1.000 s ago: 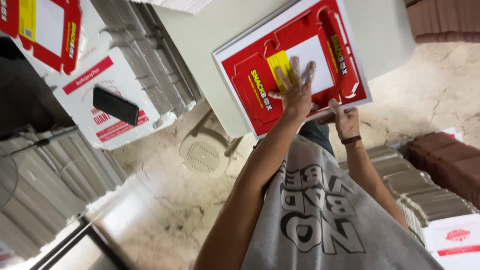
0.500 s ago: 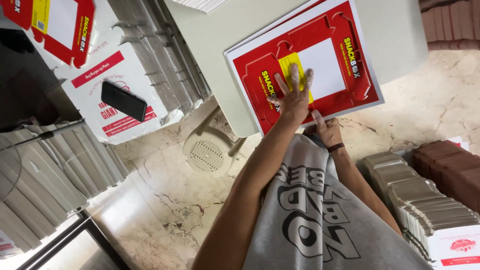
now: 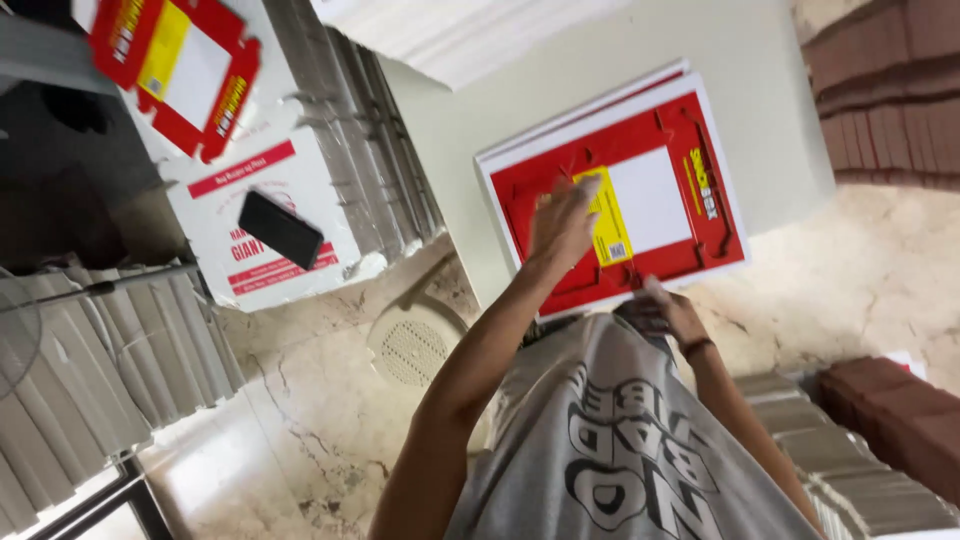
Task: The person is preparing cardboard snack boxes by picking up flat templates, folding the edges, and stacking them on a table.
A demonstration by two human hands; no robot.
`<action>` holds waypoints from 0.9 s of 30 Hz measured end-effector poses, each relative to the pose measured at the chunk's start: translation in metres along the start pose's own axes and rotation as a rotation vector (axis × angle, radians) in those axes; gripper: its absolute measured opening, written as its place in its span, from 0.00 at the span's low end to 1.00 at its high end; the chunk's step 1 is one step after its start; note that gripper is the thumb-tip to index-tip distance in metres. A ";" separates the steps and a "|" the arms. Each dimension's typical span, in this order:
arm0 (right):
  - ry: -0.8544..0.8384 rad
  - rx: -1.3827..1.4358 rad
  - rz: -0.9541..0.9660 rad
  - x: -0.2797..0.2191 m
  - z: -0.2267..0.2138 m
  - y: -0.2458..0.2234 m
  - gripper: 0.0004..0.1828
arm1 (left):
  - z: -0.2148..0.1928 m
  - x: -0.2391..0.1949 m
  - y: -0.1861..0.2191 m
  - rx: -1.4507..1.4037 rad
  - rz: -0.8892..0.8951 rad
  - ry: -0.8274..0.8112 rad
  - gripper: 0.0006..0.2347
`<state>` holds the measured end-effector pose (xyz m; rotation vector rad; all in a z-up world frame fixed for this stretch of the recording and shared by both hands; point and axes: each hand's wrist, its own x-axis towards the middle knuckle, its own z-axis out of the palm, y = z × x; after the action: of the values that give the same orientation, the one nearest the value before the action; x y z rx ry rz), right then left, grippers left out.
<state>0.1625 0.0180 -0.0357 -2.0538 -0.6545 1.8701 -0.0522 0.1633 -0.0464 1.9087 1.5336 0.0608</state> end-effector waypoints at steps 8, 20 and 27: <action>0.860 -0.245 -0.685 0.072 -0.103 0.035 0.27 | -0.066 0.010 -0.090 0.056 -0.124 0.109 0.38; 0.578 -0.689 -0.199 0.067 -0.083 -0.014 0.29 | -0.078 0.032 -0.065 0.329 -0.292 -0.095 0.32; 0.523 -0.700 -0.269 0.120 -0.105 0.005 0.27 | -0.078 0.012 -0.038 0.352 -0.340 -0.138 0.39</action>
<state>0.2742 0.0840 -0.1292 -2.5343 -1.4779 0.9454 -0.1144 0.2134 -0.0109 1.8320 1.8410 -0.5109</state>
